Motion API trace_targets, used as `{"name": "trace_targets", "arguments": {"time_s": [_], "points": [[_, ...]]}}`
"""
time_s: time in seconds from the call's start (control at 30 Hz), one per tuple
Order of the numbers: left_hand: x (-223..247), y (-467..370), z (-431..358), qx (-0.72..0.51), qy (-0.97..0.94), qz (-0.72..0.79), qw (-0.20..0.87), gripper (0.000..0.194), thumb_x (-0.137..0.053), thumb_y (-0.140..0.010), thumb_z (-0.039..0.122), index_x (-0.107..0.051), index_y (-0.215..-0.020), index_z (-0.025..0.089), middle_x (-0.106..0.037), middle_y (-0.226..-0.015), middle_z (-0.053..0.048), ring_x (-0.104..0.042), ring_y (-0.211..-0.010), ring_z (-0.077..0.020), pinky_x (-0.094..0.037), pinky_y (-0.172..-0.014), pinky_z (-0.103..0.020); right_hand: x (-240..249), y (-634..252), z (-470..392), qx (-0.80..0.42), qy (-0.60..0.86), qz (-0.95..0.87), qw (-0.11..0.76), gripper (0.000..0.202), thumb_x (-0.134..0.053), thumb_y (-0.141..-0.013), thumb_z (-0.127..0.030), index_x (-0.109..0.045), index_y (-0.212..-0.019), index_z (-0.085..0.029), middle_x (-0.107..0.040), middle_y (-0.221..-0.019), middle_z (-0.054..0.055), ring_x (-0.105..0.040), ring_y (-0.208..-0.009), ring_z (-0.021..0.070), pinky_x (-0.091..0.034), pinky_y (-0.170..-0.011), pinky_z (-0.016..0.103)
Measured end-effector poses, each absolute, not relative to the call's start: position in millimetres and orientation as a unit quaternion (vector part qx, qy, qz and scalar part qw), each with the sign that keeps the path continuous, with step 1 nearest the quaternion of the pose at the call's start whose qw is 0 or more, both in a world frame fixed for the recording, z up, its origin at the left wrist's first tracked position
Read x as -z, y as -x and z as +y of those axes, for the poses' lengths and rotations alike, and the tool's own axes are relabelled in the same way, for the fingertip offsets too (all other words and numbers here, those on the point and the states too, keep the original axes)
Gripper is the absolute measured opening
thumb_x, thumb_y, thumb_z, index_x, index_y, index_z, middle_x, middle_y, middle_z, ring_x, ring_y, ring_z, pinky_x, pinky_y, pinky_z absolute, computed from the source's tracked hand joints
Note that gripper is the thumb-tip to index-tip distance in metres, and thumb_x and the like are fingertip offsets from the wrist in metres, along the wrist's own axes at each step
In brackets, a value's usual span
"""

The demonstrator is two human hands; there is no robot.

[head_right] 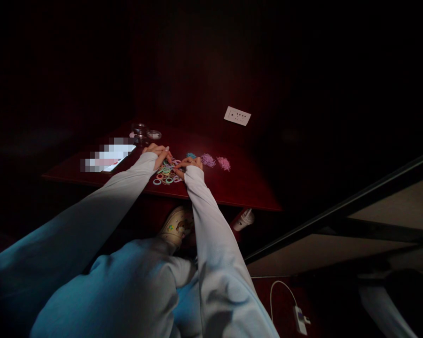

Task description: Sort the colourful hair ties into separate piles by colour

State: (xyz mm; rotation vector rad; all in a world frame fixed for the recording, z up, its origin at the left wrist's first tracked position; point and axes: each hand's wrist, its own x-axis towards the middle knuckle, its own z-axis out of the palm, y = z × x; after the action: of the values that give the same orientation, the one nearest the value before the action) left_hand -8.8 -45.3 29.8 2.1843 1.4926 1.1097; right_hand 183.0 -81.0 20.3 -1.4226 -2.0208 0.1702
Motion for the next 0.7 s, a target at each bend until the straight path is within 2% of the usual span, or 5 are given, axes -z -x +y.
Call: {"name": "trace_targets", "arguments": {"time_s": [0.33,0.57,0.7], "points": [[-28.2,9.1,-46.8,-0.398,-0.749,0.513,0.133,0.054,-0.04,-0.107,0.047,-0.07,-0.068,0.025,-0.079,-0.11,0.001,-0.055,-0.121,-0.0274,-0.036,-0.111,-0.044,-21.8,-184.6,-77.5,-0.094,0.577,-0.72,0.375,0.027,-0.074,-0.093,-0.053,-0.086,-0.09,-0.029,-0.075,-0.104,0.003,-0.052,-0.114,0.0272,-0.036,-0.106,0.042],[-27.6,8.0,-47.0,-0.405,-0.755,0.504,0.107,0.023,-0.055,-0.101,0.039,-0.073,-0.092,0.028,-0.076,-0.117,-0.002,-0.057,-0.115,-0.0288,-0.04,-0.104,-0.044,-22.8,-188.1,-78.0,-0.134,0.566,-0.697,0.418,0.037,-0.07,-0.093,-0.059,-0.085,-0.091,-0.026,-0.077,-0.107,0.006,-0.058,-0.116,0.0272,-0.038,-0.11,0.044],[-24.2,1.3,-47.6,-0.418,-0.755,0.494,0.107,0.022,-0.057,-0.101,0.038,-0.075,-0.091,0.028,-0.076,-0.118,-0.002,-0.056,-0.116,-0.0276,-0.04,-0.103,-0.042,-25.9,-188.0,-79.4,-0.148,0.566,-0.69,0.426,0.047,-0.068,-0.091,-0.068,-0.086,-0.089,-0.026,-0.077,-0.104,0.006,-0.058,-0.117,0.0273,-0.041,-0.11,0.045]]}}
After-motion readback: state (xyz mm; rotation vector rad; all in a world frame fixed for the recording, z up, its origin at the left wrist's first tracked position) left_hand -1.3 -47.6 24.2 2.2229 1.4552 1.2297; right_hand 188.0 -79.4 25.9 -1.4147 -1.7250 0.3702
